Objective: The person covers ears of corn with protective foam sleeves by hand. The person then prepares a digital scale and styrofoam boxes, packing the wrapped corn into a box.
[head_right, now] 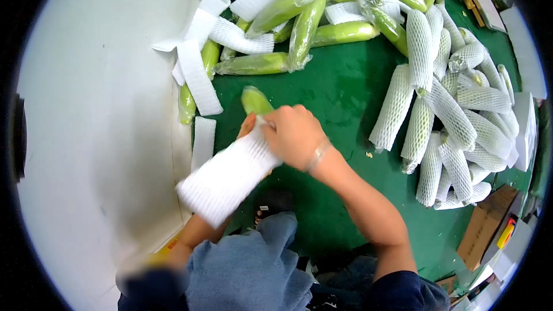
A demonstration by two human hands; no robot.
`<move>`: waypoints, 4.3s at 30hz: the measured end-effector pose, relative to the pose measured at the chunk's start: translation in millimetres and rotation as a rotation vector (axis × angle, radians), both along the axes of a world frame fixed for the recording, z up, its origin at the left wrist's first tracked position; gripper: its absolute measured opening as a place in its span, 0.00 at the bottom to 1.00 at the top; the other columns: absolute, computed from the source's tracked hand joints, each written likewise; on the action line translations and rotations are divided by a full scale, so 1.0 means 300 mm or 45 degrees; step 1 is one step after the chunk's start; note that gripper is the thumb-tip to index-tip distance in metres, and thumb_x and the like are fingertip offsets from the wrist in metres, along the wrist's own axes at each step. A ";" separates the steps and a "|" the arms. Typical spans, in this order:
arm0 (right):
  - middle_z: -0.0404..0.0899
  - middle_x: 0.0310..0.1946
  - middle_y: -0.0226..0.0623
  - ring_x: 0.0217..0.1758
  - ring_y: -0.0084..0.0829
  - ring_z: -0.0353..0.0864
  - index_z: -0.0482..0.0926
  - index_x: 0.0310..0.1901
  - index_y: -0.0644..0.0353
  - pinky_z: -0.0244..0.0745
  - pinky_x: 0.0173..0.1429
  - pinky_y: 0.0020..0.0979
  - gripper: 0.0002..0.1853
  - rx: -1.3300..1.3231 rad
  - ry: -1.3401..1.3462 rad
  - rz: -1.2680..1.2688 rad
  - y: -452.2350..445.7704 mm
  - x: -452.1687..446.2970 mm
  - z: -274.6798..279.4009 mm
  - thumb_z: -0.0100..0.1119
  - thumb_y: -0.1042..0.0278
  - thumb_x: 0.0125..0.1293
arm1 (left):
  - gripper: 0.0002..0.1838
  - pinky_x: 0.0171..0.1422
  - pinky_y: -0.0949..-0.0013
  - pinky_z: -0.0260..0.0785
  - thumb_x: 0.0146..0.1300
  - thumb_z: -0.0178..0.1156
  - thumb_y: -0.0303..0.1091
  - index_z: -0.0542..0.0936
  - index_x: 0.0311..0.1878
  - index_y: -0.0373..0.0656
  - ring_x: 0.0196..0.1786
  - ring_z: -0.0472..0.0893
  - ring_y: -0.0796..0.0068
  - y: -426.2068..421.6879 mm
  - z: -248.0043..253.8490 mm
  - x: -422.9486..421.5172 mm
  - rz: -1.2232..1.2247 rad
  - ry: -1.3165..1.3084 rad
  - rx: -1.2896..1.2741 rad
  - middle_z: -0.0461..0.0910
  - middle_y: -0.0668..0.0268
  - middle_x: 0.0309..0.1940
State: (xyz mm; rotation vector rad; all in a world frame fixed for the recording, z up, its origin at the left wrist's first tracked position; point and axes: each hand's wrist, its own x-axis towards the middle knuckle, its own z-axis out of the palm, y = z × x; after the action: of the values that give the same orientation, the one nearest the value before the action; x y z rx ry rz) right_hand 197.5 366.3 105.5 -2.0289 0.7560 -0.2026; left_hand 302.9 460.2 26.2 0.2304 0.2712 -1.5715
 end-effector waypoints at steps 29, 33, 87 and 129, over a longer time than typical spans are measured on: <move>0.78 0.45 0.35 0.46 0.35 0.77 0.74 0.50 0.58 0.74 0.45 0.37 0.22 1.655 -0.825 -1.156 0.031 -0.186 -0.423 0.51 0.49 0.64 | 0.13 0.38 0.62 0.68 0.56 0.57 0.42 0.77 0.29 0.41 0.30 0.75 0.54 -0.279 -0.118 -0.107 -0.051 -2.655 0.496 0.76 0.53 0.27; 0.72 0.57 0.38 0.60 0.37 0.71 0.71 0.55 0.57 0.69 0.59 0.40 0.24 1.742 -1.482 -0.969 -0.131 -0.443 -0.305 0.48 0.48 0.66 | 0.12 0.44 0.65 0.70 0.56 0.58 0.35 0.76 0.42 0.41 0.37 0.77 0.61 -0.279 0.128 -0.146 0.033 -2.555 0.208 0.77 0.60 0.36; 0.74 0.17 0.45 0.21 0.34 0.73 0.79 0.25 0.66 0.68 0.27 0.36 0.13 0.238 -0.017 -0.107 -0.064 -0.115 0.183 0.56 0.64 0.59 | 0.10 0.41 0.73 0.69 0.68 0.51 0.35 0.76 0.47 0.43 0.40 0.76 0.77 0.021 0.220 -0.141 -0.269 -0.594 0.383 0.77 0.65 0.37; 0.73 0.32 0.37 0.37 0.40 0.76 0.72 0.47 0.56 0.74 0.38 0.37 0.18 -1.270 0.171 -0.276 -0.677 0.037 -0.247 0.54 0.76 0.52 | 0.60 0.60 0.56 0.63 0.32 0.76 0.49 0.52 0.68 0.42 0.57 0.69 0.53 -0.489 0.035 -0.010 -0.670 -3.476 0.847 0.66 0.52 0.57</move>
State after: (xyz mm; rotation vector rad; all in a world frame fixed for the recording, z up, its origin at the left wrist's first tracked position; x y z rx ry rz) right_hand 208.7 163.2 31.3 -2.9049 1.0924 -0.6795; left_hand 299.9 313.4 36.7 2.6064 -1.4961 -0.3027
